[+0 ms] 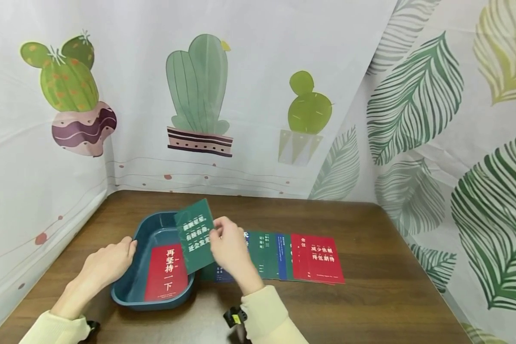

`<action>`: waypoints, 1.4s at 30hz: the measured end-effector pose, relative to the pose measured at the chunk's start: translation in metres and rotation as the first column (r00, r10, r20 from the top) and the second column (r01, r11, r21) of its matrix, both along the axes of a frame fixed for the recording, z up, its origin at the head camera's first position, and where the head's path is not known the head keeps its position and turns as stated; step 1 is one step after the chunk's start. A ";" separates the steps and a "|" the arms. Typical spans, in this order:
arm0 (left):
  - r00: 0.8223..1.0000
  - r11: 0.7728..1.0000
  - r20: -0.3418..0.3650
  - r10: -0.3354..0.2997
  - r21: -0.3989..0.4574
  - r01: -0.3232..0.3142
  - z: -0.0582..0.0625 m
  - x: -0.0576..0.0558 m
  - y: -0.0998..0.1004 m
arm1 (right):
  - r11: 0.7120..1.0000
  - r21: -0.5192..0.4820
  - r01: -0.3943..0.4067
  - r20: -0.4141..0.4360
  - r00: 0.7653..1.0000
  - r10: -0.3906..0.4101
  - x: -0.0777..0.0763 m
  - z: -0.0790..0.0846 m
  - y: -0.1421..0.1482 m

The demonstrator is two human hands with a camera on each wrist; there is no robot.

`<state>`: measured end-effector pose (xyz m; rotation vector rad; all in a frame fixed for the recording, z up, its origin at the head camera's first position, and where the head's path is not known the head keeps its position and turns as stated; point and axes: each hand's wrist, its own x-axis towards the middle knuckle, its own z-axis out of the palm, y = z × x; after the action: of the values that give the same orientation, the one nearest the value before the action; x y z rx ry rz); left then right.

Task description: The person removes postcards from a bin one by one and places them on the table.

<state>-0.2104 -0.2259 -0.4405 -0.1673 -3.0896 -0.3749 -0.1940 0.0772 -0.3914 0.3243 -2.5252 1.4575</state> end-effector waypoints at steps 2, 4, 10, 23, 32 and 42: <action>1.000 1.000 -0.002 0.000 -0.001 0.000 -0.001 0.000 0.000 | 1.000 -0.011 0.027 0.007 1.000 -0.027 -0.001 0.002 0.016; 1.000 1.000 -0.007 -0.002 -0.004 0.002 -0.002 0.000 0.000 | 0.998 -0.019 0.053 0.008 0.999 -0.053 -0.002 0.002 0.031; 1.000 1.000 -0.008 -0.007 -0.012 0.007 -0.003 -0.001 -0.001 | 0.988 -0.055 0.144 0.031 0.989 -0.142 -0.006 0.008 0.073; 1.000 1.000 0.013 0.003 -0.008 -0.003 -0.001 -0.002 0.000 | 0.965 -0.068 0.253 0.138 0.960 -0.242 -0.008 0.008 0.146; 1.000 1.000 0.005 -0.005 -0.002 0.005 -0.003 0.001 0.000 | 0.961 -0.015 0.277 0.194 0.943 -0.269 -0.002 -0.002 0.196; 1.000 1.000 -0.014 -0.004 -0.007 0.004 -0.003 -0.001 -0.001 | 0.925 0.066 0.375 0.245 0.892 -0.379 0.003 -0.019 0.250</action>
<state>-0.2115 -0.2268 -0.4438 -0.1760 -3.0772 -0.3621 -0.1907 0.3272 -0.4101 -0.3615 -2.5967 1.3921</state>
